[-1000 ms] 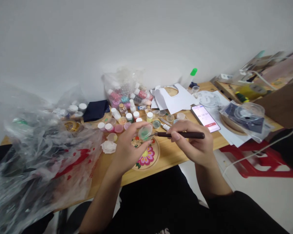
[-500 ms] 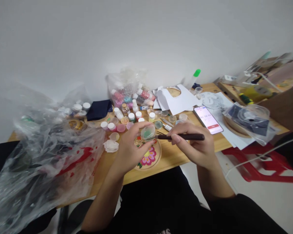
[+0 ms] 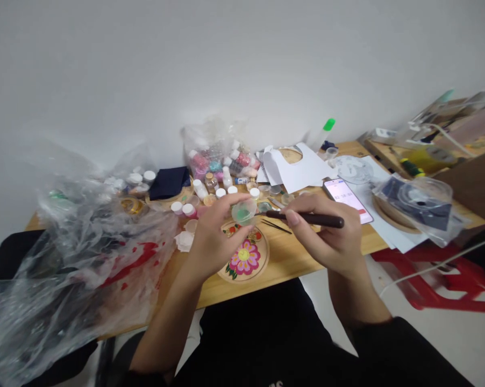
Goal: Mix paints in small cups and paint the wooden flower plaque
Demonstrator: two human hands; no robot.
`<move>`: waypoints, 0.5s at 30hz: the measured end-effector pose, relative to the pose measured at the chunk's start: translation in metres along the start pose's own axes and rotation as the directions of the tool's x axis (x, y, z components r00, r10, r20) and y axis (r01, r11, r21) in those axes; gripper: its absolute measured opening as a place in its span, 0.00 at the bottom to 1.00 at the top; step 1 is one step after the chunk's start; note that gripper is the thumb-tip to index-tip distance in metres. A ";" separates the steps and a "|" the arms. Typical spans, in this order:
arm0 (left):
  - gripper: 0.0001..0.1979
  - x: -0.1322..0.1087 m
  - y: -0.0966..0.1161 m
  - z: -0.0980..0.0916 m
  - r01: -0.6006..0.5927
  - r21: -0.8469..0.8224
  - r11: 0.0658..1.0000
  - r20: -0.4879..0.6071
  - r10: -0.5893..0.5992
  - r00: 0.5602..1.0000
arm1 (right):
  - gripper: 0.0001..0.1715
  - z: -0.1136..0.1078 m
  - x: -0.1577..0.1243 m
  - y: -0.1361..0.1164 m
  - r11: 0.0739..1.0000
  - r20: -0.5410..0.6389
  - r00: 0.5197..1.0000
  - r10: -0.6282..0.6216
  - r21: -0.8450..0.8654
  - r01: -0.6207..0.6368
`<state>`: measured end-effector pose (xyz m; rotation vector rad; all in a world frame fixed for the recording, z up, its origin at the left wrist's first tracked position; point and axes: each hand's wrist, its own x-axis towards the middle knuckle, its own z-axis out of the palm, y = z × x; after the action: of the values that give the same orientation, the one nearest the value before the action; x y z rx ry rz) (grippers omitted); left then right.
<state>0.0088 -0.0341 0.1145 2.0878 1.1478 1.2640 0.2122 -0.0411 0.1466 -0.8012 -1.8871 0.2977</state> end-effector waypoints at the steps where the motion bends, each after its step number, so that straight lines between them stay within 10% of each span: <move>1: 0.21 0.004 0.001 -0.003 -0.015 0.010 1.000 -0.007 0.016 1.000 | 0.04 -0.001 0.005 -0.001 1.000 0.007 1.000 -0.009 -0.005 0.009; 15: 0.25 0.039 0.018 -0.038 0.069 -0.260 0.963 -0.147 -0.110 0.983 | 0.13 0.013 0.063 -0.003 0.949 -0.148 0.985 0.083 0.313 -0.033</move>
<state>-0.0071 -0.0136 0.1659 1.7554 1.0704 1.4727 0.1832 -0.0004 0.1871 -0.6468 -1.6165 0.5370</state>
